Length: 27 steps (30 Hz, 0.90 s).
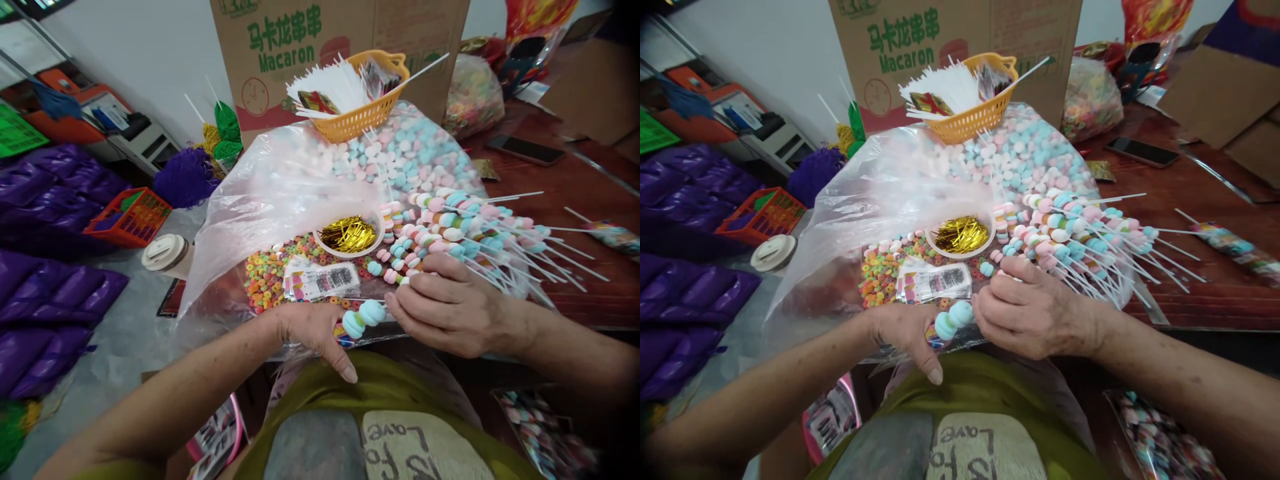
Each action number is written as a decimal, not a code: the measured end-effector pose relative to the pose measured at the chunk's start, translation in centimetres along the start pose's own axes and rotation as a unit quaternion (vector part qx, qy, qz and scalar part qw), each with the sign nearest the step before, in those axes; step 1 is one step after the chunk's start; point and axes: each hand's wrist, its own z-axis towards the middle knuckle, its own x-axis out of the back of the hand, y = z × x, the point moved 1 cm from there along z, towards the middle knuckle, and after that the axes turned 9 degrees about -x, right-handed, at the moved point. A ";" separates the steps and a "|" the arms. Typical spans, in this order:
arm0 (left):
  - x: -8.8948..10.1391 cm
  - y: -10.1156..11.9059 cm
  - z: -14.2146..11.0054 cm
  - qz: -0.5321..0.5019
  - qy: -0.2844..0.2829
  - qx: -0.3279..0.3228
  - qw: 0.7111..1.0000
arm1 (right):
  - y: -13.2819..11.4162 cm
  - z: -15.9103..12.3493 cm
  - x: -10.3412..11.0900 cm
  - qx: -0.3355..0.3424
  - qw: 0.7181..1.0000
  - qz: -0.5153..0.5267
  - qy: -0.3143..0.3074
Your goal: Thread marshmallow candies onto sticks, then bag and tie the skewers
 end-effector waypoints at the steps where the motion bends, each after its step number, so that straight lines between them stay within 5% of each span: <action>1: 0.0 -0.3 -0.1 -0.024 -0.012 0.018 0.999 | -0.5 -0.3 -0.6 -0.015 1.000 0.011 0.000; 6: 0.5 -1.6 -0.6 -0.033 -0.012 0.102 0.994 | -3.3 -2.2 -3.0 -0.124 0.989 0.079 0.007; 11: 0.7 -0.8 -0.8 0.163 0.094 0.043 0.981 | -3.9 -3.1 -3.7 -0.193 0.978 0.080 -0.025; 18: -1.4 0.7 -0.9 0.457 0.202 0.117 0.858 | -3.2 -2.9 -3.7 -0.261 0.961 0.083 -0.046; 22: -1.6 1.0 -0.5 0.340 0.185 0.049 0.921 | -1.9 -1.3 -2.4 -0.236 0.971 0.041 -0.020; 25: -1.4 1.9 -0.6 0.176 0.110 -0.082 0.975 | -0.3 -0.2 -1.2 -0.167 0.985 0.014 -0.034; 27: -1.1 2.3 -0.8 0.056 0.071 -0.082 0.993 | 0.4 0.1 -0.7 -0.133 0.989 0.016 -0.057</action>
